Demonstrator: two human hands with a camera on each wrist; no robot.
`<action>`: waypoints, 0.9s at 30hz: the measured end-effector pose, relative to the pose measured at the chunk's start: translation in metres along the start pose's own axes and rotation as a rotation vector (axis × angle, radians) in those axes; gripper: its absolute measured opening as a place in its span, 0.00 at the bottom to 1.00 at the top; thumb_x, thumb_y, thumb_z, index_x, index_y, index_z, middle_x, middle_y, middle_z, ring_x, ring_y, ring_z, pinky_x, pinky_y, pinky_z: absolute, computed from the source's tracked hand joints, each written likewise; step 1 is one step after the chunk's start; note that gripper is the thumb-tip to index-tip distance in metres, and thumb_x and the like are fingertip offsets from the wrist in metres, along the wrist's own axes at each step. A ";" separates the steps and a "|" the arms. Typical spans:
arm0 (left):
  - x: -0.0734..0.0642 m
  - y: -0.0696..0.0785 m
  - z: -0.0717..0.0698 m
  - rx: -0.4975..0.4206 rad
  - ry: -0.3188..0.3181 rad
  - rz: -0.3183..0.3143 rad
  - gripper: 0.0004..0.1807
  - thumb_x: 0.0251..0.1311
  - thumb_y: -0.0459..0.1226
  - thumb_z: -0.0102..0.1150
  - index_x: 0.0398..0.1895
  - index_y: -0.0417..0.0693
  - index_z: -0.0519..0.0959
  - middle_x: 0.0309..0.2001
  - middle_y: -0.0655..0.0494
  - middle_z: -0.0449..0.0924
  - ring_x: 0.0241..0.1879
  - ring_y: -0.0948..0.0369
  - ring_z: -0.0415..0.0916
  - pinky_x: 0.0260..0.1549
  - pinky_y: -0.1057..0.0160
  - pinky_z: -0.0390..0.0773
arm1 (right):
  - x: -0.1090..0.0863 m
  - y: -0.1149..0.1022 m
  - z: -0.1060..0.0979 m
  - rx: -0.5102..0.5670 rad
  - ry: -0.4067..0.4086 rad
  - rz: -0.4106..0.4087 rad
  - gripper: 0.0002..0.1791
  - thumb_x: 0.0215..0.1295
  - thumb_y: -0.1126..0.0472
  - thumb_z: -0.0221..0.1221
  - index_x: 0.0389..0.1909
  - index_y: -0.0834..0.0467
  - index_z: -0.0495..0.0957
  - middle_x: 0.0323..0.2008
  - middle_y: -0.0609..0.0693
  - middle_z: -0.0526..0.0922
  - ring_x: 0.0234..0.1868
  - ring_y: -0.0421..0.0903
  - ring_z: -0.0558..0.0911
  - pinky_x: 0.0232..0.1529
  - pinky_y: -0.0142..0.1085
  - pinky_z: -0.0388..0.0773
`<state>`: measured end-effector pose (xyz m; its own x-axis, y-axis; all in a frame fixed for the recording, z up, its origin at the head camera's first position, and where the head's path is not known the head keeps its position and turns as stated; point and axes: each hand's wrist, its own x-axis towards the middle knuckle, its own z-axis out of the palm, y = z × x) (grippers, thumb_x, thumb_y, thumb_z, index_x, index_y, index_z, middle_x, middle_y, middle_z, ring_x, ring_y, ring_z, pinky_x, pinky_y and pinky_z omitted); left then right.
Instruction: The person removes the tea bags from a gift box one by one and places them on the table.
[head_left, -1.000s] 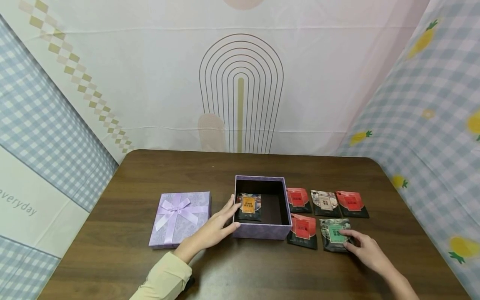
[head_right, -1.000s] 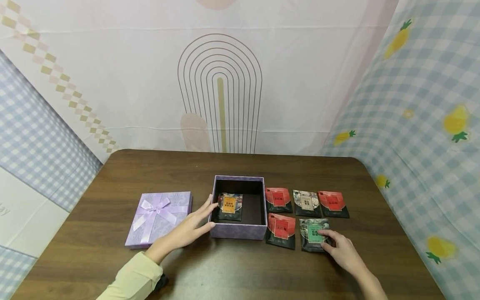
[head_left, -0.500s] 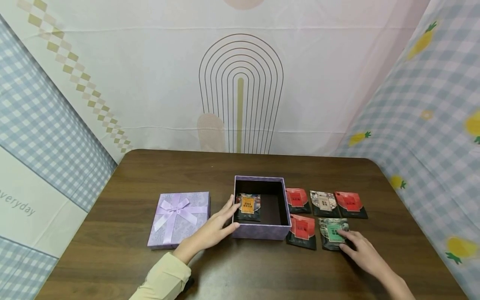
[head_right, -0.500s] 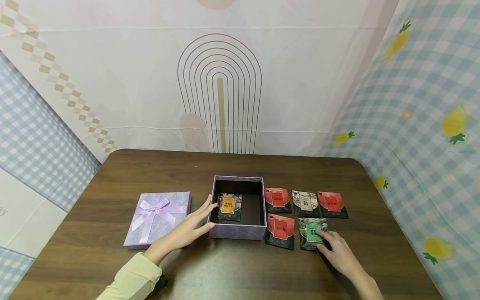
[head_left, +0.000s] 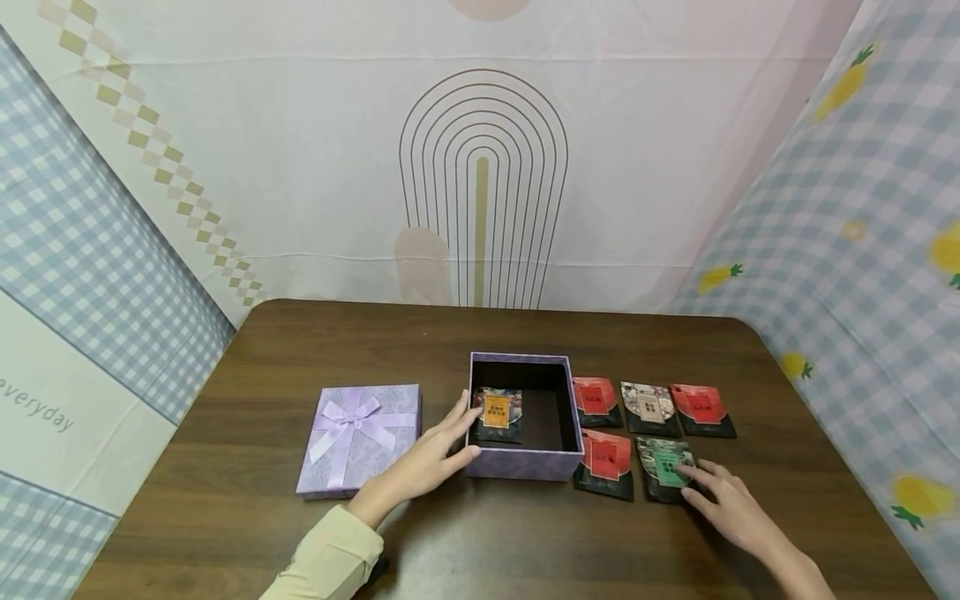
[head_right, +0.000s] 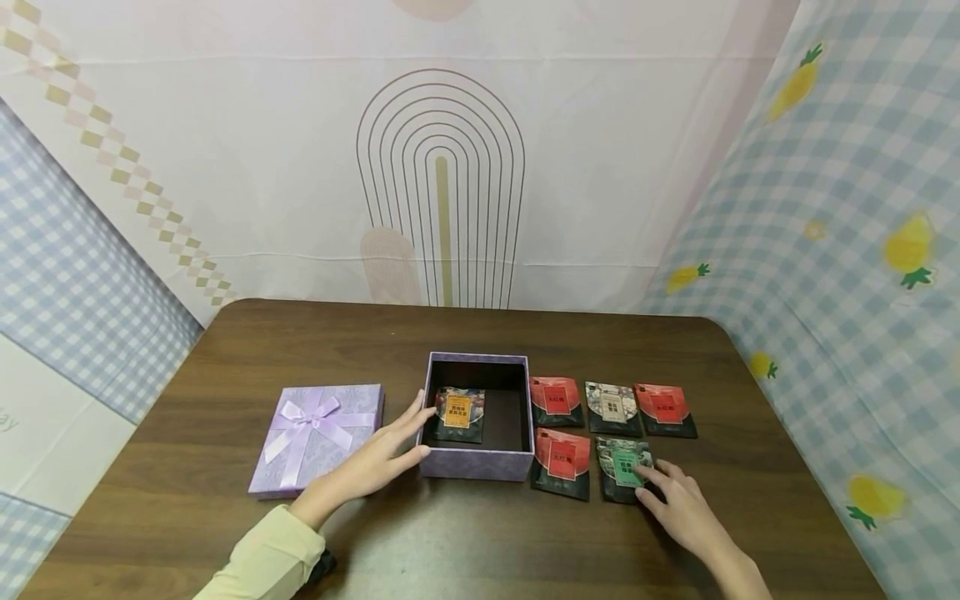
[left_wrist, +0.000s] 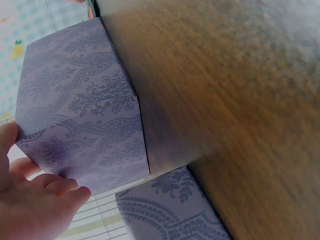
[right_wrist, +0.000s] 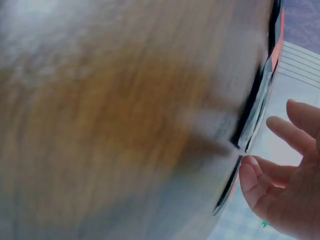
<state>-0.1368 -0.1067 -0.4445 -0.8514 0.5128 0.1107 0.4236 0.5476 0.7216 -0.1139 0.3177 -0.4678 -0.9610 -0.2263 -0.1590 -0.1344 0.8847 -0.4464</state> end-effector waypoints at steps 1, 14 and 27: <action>0.000 0.000 0.000 0.000 -0.002 -0.001 0.31 0.65 0.44 0.48 0.68 0.41 0.57 0.71 0.41 0.39 0.66 0.47 0.51 0.60 0.47 0.57 | 0.000 -0.001 -0.001 0.008 0.014 -0.004 0.24 0.64 0.55 0.54 0.55 0.68 0.71 0.53 0.78 0.64 0.52 0.76 0.64 0.44 0.64 0.64; 0.000 0.001 0.000 -0.006 -0.006 -0.004 0.31 0.65 0.44 0.48 0.68 0.40 0.57 0.71 0.42 0.38 0.66 0.47 0.50 0.60 0.46 0.57 | 0.021 -0.035 -0.022 0.133 0.182 -0.102 0.27 0.68 0.56 0.50 0.63 0.66 0.61 0.50 0.63 0.72 0.38 0.47 0.76 0.32 0.42 0.73; 0.001 0.000 0.000 -0.015 -0.018 -0.009 0.31 0.66 0.43 0.47 0.68 0.39 0.56 0.71 0.43 0.36 0.66 0.46 0.51 0.60 0.45 0.57 | 0.053 -0.094 -0.018 0.230 0.248 -0.381 0.29 0.65 0.63 0.53 0.65 0.65 0.57 0.51 0.61 0.73 0.32 0.35 0.71 0.27 0.30 0.71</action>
<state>-0.1371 -0.1062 -0.4441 -0.8493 0.5199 0.0921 0.4115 0.5425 0.7323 -0.1568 0.2300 -0.4183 -0.8864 -0.3870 0.2542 -0.4565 0.6390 -0.6191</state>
